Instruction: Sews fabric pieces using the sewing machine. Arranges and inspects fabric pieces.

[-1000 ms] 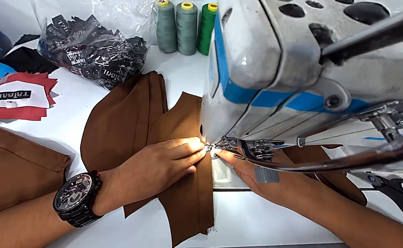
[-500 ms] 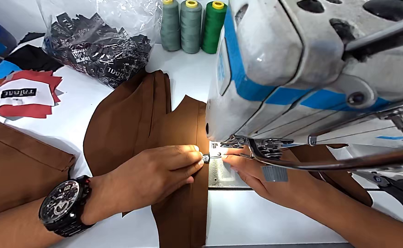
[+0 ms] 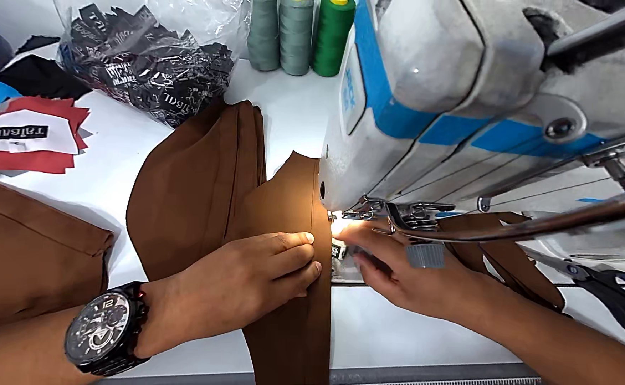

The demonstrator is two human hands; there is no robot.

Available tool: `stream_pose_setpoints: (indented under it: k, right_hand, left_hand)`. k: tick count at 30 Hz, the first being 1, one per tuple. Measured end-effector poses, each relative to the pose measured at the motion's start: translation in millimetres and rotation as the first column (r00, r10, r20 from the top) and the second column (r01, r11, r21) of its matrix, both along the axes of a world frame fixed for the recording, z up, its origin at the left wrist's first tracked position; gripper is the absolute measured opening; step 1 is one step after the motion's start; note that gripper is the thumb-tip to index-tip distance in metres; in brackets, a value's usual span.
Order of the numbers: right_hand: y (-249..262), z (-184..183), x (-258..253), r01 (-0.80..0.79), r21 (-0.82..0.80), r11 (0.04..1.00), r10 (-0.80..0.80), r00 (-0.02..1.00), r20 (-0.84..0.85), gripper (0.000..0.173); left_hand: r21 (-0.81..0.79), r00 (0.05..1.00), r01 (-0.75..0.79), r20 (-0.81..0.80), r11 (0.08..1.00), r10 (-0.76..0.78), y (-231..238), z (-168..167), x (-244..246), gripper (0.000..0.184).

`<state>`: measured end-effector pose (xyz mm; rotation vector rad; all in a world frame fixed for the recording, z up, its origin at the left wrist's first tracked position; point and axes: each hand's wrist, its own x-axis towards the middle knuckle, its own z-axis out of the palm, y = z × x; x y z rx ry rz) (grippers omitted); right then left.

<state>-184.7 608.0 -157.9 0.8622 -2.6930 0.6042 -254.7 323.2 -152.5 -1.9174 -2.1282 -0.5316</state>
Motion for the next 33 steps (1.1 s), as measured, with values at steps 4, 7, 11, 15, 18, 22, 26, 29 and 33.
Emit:
stream_pose_setpoints:
  k: [4, 7, 11, 15, 18, 22, 26, 29, 33]
  right_hand:
    - [7.3, 0.6, 2.7, -0.019, 0.056, 0.998, 0.023, 0.998, -0.066, 0.028]
    - [1.6, 1.0, 5.4, -0.072, 0.084, 0.994, 0.079, 0.994, -0.08, 0.028]
    - [5.8, -0.5, 6.4, -0.109, 0.121, 0.987, 0.118, 0.99, -0.076, 0.026]
    - [7.2, 0.6, 7.0, -0.129, 0.16, 0.979, 0.148, 0.983, -0.107, 0.028]
    - [4.6, 0.5, 6.4, -0.129, 0.163, 0.978, 0.146, 0.984, -0.099, 0.028]
    - [8.4, 4.0, 7.7, -0.112, 0.166, 0.98, 0.131, 0.986, -0.108, 0.029]
    - [10.8, 4.0, 8.2, -0.116, 0.164, 0.98, 0.132, 0.987, -0.092, 0.027]
    - [9.3, -0.1, 8.3, -0.121, 0.172, 0.978, 0.138, 0.987, -0.085, 0.028]
    - [7.0, -0.5, 7.0, -0.111, 0.17, 0.979, 0.128, 0.987, -0.093, 0.029]
  left_hand:
    - [0.001, 1.0, -0.024, -0.015, 1.0, 0.024, -2.5, -2.1, 2.3, 0.03]
    - [0.014, 1.0, -0.028, -0.009, 1.0, 0.028, -2.6, -4.4, 1.8, 0.03]
    - [0.01, 0.999, -0.031, 0.031, 0.999, 0.031, -1.3, -4.2, 1.1, 0.031]
    - [0.003, 0.999, -0.047, 0.005, 0.999, 0.046, -0.5, -3.3, -0.1, 0.034]
    - [-0.024, 0.999, -0.039, 0.014, 0.999, 0.04, -0.9, -4.9, 0.2, 0.036]
    - [-0.027, 0.999, -0.038, 0.012, 0.999, 0.038, -0.8, -5.9, 0.2, 0.036]
    - [-0.018, 0.999, -0.048, 0.007, 0.999, 0.049, -0.8, -5.8, 0.9, 0.036]
    - [-0.022, 0.999, -0.048, 0.009, 0.999, 0.048, -0.5, -6.5, 0.9, 0.036]
    - [-0.018, 0.999, -0.044, -0.001, 0.999, 0.044, 0.4, -7.5, 0.4, 0.036]
